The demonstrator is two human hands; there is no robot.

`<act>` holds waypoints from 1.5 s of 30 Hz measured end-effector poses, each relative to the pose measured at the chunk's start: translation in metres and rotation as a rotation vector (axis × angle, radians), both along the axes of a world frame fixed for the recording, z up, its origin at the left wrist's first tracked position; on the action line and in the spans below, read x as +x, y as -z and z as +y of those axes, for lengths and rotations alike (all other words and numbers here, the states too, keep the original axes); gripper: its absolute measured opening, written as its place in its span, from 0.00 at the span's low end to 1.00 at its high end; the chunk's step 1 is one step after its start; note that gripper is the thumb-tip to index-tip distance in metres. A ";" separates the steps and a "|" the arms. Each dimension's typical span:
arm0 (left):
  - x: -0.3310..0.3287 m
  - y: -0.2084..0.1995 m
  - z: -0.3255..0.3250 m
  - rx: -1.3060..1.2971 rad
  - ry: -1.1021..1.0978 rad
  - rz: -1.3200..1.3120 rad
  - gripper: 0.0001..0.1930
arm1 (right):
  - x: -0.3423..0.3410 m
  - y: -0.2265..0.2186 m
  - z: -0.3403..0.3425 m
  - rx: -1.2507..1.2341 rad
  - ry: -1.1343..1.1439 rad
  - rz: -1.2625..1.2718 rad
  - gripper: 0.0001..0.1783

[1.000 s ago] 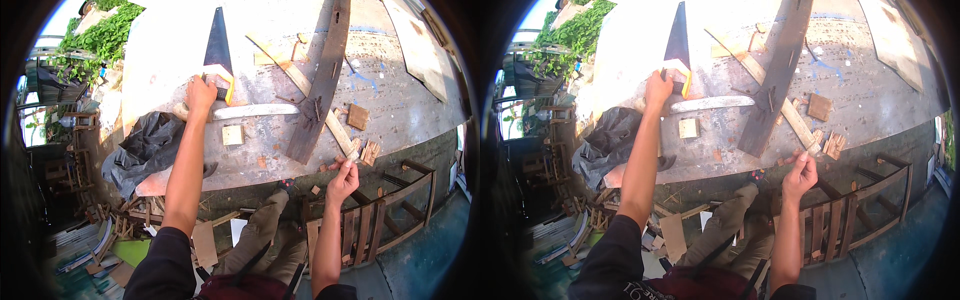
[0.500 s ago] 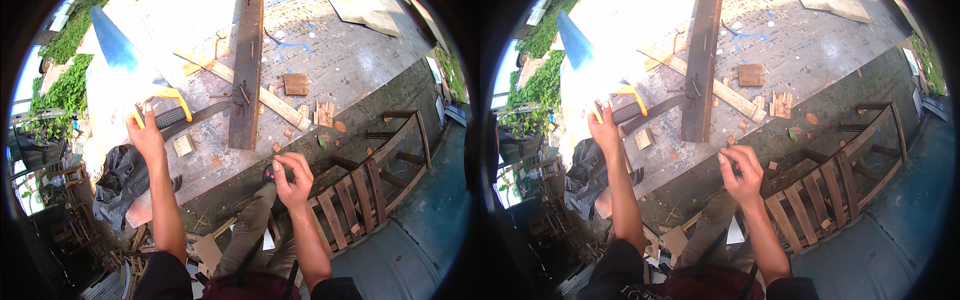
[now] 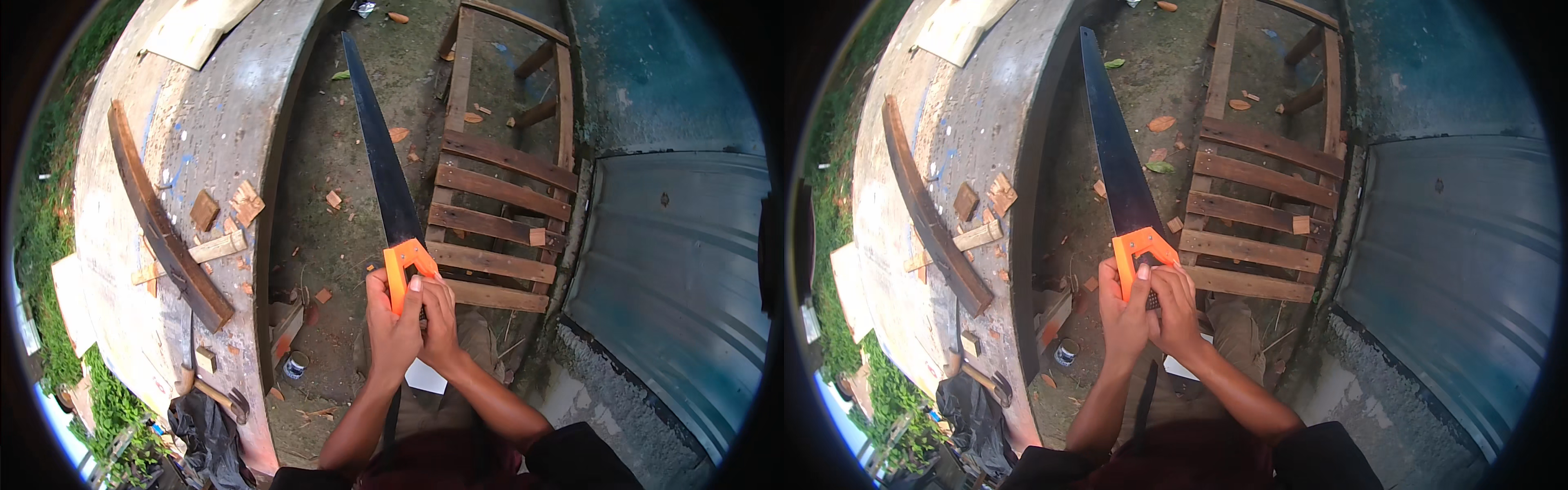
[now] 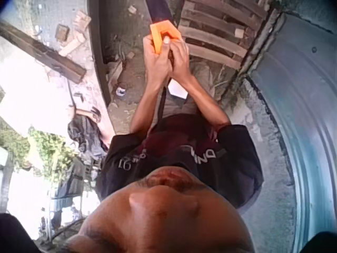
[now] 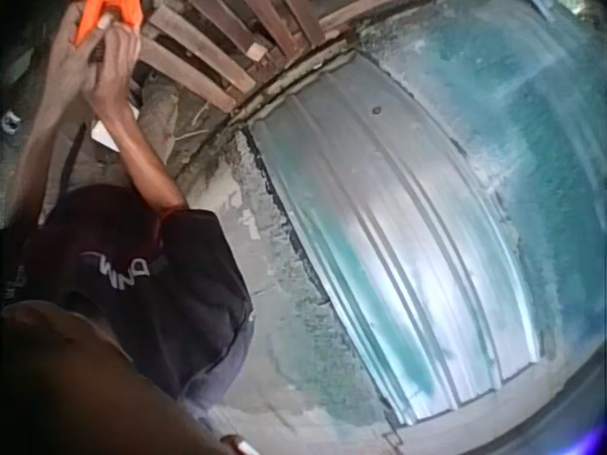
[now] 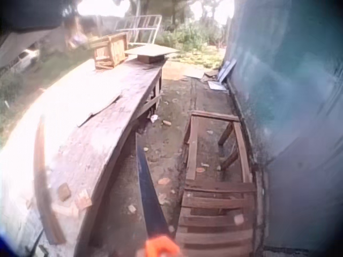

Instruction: The person positions a wooden pallet, then uses a hand saw to cut a plank on the pallet. The person also uses a hammer to strike a separate wooden beam. The person continues sawing the pallet plank while sitting on the ground.

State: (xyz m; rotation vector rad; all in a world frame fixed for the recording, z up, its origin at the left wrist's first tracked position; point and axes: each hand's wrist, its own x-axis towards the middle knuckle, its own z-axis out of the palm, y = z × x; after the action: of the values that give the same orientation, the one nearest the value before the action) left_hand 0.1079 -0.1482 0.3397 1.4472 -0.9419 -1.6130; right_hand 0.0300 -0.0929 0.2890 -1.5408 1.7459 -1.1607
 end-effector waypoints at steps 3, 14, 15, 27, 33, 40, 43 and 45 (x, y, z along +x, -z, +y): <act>-0.076 0.026 0.023 0.004 0.308 -0.046 0.17 | -0.062 0.020 0.037 0.012 0.314 0.145 0.22; -0.322 0.195 -0.028 -0.470 0.742 -0.285 0.08 | -0.290 0.144 0.116 0.037 0.951 -0.229 0.13; -0.349 0.218 -0.042 -0.599 0.745 -0.364 0.08 | -0.304 0.159 0.121 0.044 0.936 -0.203 0.13; -0.466 0.382 -0.098 -0.957 0.804 -0.897 0.28 | -0.331 0.255 0.135 -0.026 0.797 -0.396 0.11; -0.465 0.380 -0.101 -0.940 0.839 -0.982 0.29 | -0.329 0.259 0.138 -0.004 0.757 -0.387 0.11; -0.468 0.377 -0.099 -0.944 0.832 -1.005 0.32 | -0.328 0.263 0.136 0.007 0.779 -0.379 0.11; -0.470 0.378 -0.100 -0.931 0.843 -1.044 0.34 | -0.329 0.264 0.139 0.012 0.771 -0.367 0.11; -0.471 0.378 -0.100 -0.925 0.841 -1.066 0.35 | -0.333 0.265 0.141 0.009 0.762 -0.348 0.11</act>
State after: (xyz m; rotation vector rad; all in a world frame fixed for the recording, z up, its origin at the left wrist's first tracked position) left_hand -0.3628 -0.2480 -0.0380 1.1701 -2.7039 -0.4519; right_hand -0.3028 0.0484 0.0238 -0.5837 2.1257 -1.6387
